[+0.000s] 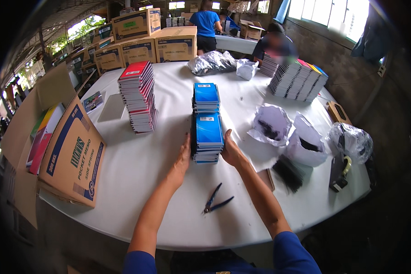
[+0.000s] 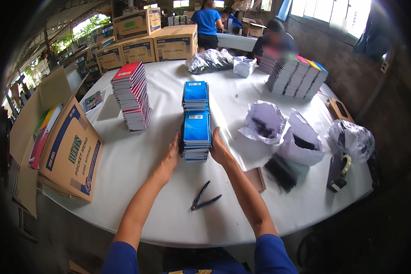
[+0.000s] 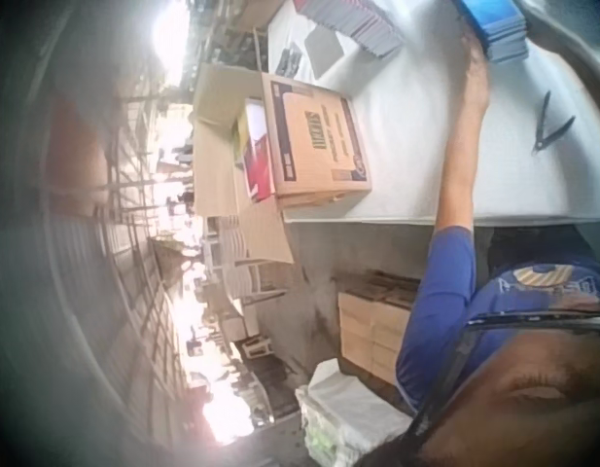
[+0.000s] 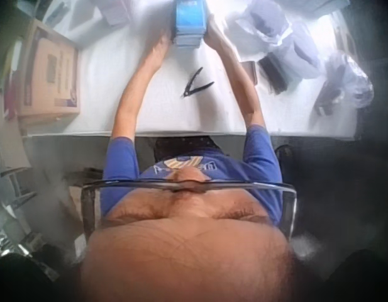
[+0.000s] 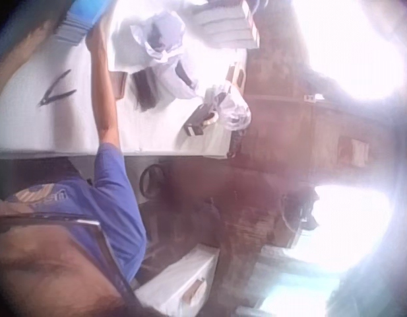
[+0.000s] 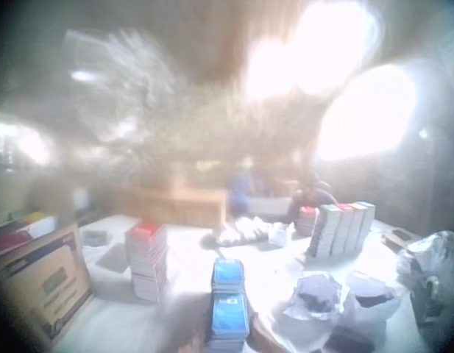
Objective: The person trims the metal binding wires of spiral notebooks using side-cutting pliers and stacks the finished notebooks into a cardboard box.
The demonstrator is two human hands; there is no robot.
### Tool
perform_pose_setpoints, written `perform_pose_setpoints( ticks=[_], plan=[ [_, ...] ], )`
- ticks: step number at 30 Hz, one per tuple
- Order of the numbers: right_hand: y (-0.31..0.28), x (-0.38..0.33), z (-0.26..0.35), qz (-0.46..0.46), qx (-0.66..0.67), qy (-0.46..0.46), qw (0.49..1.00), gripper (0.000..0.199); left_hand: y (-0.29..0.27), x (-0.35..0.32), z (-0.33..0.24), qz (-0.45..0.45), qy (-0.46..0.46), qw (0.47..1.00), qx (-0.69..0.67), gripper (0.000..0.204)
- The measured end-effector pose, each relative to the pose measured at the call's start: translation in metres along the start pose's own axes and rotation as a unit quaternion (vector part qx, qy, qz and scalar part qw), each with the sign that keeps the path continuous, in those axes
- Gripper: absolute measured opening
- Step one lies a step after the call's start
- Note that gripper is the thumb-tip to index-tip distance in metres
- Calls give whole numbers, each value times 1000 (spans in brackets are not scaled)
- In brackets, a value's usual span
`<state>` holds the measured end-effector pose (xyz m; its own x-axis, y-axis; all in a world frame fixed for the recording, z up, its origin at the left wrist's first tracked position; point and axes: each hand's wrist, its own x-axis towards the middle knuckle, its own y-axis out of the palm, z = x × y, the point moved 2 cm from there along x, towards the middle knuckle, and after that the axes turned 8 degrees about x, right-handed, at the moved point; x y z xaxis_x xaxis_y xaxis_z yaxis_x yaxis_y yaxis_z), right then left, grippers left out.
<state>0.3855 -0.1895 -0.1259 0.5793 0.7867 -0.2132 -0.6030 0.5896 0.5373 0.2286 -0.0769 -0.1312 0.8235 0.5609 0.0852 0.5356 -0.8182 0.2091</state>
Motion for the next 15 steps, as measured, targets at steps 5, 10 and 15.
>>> perform_pose_setpoints(
  ticks=[5, 10, 15],
  plan=[
    [-22, -88, 5, -65, -336, -269, 900, 43, -8, -78, -19, -24, 44, 972, 230, 67],
    [-4, -223, -63, 211, -728, -288, 585, 60, -51, -157, 6, -70, 75, 877, 469, 70],
    [-39, -255, -63, 14, -749, -357, 558, 39, -38, -249, -5, -33, 85, 775, 625, 69]
  ],
)
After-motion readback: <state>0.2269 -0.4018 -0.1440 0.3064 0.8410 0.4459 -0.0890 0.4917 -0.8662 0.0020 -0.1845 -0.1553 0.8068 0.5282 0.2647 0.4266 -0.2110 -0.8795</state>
